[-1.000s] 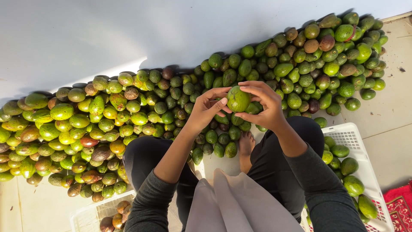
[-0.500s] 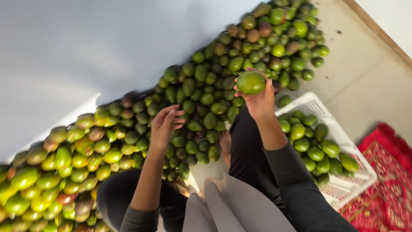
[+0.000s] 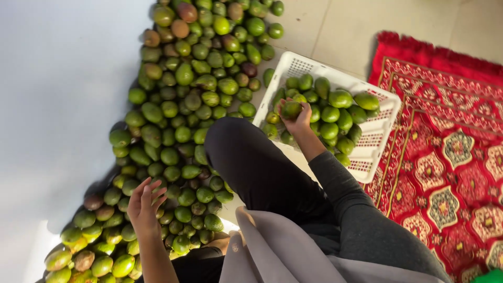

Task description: The person sits on the floor and sorts avocados from a large pile into a white plastic basket. They pick up individual avocados, inspect them by turning them over, and place them into the basket.

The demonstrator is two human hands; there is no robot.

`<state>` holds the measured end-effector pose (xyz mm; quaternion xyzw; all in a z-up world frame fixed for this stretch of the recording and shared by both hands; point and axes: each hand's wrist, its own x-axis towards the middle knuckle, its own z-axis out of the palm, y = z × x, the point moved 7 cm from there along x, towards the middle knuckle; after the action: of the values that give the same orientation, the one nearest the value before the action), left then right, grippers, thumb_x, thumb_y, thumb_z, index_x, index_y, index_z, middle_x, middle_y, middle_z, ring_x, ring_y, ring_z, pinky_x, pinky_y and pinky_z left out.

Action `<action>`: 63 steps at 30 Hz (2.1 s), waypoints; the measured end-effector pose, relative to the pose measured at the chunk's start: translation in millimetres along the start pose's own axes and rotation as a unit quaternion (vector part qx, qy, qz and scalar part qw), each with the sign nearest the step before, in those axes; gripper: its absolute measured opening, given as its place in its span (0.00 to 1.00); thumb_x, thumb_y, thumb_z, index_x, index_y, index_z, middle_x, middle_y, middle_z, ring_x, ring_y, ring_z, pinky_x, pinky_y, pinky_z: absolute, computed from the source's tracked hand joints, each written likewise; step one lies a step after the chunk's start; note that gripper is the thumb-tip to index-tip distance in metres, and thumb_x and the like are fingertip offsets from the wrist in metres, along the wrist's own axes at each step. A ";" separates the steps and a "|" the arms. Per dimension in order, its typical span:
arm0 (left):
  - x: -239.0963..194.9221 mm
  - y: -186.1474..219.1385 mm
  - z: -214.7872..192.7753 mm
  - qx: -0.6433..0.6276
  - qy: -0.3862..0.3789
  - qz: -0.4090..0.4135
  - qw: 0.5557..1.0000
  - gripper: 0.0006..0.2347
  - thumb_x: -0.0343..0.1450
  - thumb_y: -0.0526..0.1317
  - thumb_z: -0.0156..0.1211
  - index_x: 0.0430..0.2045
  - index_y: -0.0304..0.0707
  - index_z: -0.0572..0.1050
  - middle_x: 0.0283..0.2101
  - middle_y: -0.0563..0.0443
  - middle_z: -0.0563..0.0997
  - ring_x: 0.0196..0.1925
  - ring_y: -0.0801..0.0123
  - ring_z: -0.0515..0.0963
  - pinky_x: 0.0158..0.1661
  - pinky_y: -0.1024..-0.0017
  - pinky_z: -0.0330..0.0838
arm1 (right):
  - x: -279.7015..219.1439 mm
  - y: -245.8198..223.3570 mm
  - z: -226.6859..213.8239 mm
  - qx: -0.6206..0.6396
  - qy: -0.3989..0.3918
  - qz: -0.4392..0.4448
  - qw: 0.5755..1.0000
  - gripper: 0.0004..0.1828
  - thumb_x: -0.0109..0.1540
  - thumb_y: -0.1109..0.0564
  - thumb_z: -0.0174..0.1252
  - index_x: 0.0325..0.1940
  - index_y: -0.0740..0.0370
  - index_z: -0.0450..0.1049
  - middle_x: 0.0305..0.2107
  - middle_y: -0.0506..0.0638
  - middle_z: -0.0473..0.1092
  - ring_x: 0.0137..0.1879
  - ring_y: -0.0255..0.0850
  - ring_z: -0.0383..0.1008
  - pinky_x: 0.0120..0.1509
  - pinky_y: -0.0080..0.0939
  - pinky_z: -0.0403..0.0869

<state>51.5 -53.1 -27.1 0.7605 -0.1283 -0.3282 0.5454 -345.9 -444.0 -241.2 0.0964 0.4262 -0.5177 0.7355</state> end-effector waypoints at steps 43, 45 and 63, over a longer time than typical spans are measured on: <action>-6.2 -125.2 -18.5 0.577 -0.183 -0.079 0.792 0.32 0.81 0.59 0.55 0.81 0.48 0.60 0.69 0.36 0.78 0.71 0.41 0.79 0.70 0.38 0.71 | 68.7 171.5 44.4 -0.642 -0.187 -0.488 0.561 0.10 0.70 0.55 0.61 0.36 0.58 0.78 0.26 0.57 0.73 0.34 0.54 0.76 0.43 0.53 0.75; -7.1 -134.0 -16.7 0.587 -0.210 -0.091 0.776 0.32 0.81 0.58 0.55 0.82 0.51 0.58 0.70 0.38 0.78 0.72 0.44 0.78 0.69 0.39 0.72 | 62.1 220.3 67.5 -0.692 -0.265 -0.452 0.497 0.05 0.62 0.60 0.66 0.42 0.54 0.80 0.31 0.52 0.75 0.38 0.49 0.79 0.45 0.48 0.80; -7.9 -101.4 -5.4 0.595 -0.182 -0.044 0.781 0.32 0.81 0.58 0.55 0.81 0.48 0.59 0.65 0.43 0.79 0.67 0.49 0.81 0.70 0.47 0.71 | 160.1 273.6 67.3 -0.933 -0.053 -0.192 0.300 0.40 0.59 0.40 0.78 0.72 0.50 0.73 0.49 0.65 0.79 0.48 0.60 0.85 0.44 0.62 0.84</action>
<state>32.5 -7.0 -115.9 0.8646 -0.3616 -0.3428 -0.0644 -63.4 -470.1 -397.9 -0.7664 0.5905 0.0965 0.2337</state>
